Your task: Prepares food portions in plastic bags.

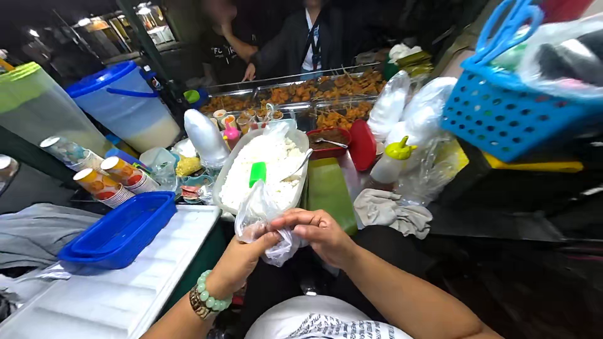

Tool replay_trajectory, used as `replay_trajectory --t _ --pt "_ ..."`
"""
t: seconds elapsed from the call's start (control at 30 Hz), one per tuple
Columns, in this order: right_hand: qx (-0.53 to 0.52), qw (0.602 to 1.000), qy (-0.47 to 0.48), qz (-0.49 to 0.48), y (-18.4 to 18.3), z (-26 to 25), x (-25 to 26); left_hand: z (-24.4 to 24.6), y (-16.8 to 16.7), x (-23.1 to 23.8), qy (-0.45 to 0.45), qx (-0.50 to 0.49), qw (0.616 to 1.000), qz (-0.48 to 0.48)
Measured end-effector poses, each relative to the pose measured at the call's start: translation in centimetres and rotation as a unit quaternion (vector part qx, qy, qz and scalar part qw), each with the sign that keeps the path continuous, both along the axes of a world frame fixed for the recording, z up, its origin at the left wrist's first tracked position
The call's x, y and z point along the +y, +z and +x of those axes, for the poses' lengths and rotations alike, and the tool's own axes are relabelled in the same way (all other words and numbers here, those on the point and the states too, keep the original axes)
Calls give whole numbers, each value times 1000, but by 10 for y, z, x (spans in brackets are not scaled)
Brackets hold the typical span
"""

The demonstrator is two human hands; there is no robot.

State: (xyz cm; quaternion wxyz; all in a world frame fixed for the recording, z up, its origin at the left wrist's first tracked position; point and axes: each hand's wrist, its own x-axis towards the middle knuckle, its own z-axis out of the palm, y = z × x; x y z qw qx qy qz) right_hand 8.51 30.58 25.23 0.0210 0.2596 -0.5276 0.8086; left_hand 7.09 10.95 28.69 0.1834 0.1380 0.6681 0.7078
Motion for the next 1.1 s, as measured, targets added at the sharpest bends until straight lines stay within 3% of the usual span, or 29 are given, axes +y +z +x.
replay_trajectory --t 0.1,0.2,0.27,0.3,0.37,0.43,0.53,0.63,0.7,0.73,0.8,0.9,0.97,1.1 --pt "-97 988 -105 -65 7 -2 -5 -6 -1 2 30 12 998 60" --pt "-80 961 -260 41 -9 -17 -3 -10 -5 -1 42 22 987 151" --pt "-88 927 -348 106 -26 -30 1 -10 -6 -12 -37 15 977 208" --pt "-133 922 -350 98 -28 -35 3 -11 -7 -17 -96 22 972 215" --pt "-248 933 -263 3 -16 -36 8 -15 -13 -26 -156 50 967 194" --pt "-293 945 -118 -89 -2 -30 13 -28 -18 -34 -70 96 980 159" --pt "-150 987 38 -45 10 -26 18 -60 -17 -51 126 198 966 106" --pt "27 997 -11 75 27 -41 19 -74 3 -64 140 316 938 7" --pt "78 981 -79 161 43 -60 25 -80 21 -77 183 406 884 -139" --pt "109 956 -124 244 50 -71 31 -85 28 -85 217 442 839 -231" --pt "167 837 -210 477 57 -98 44 -93 42 -97 263 445 770 -373" --pt "172 641 -207 719 44 -134 52 -107 51 -104 273 405 753 -440" --pt "180 560 -175 789 39 -141 52 -114 51 -104 261 402 747 -461" --pt "316 487 -184 793 46 -133 56 -119 57 -105 247 396 756 -459"
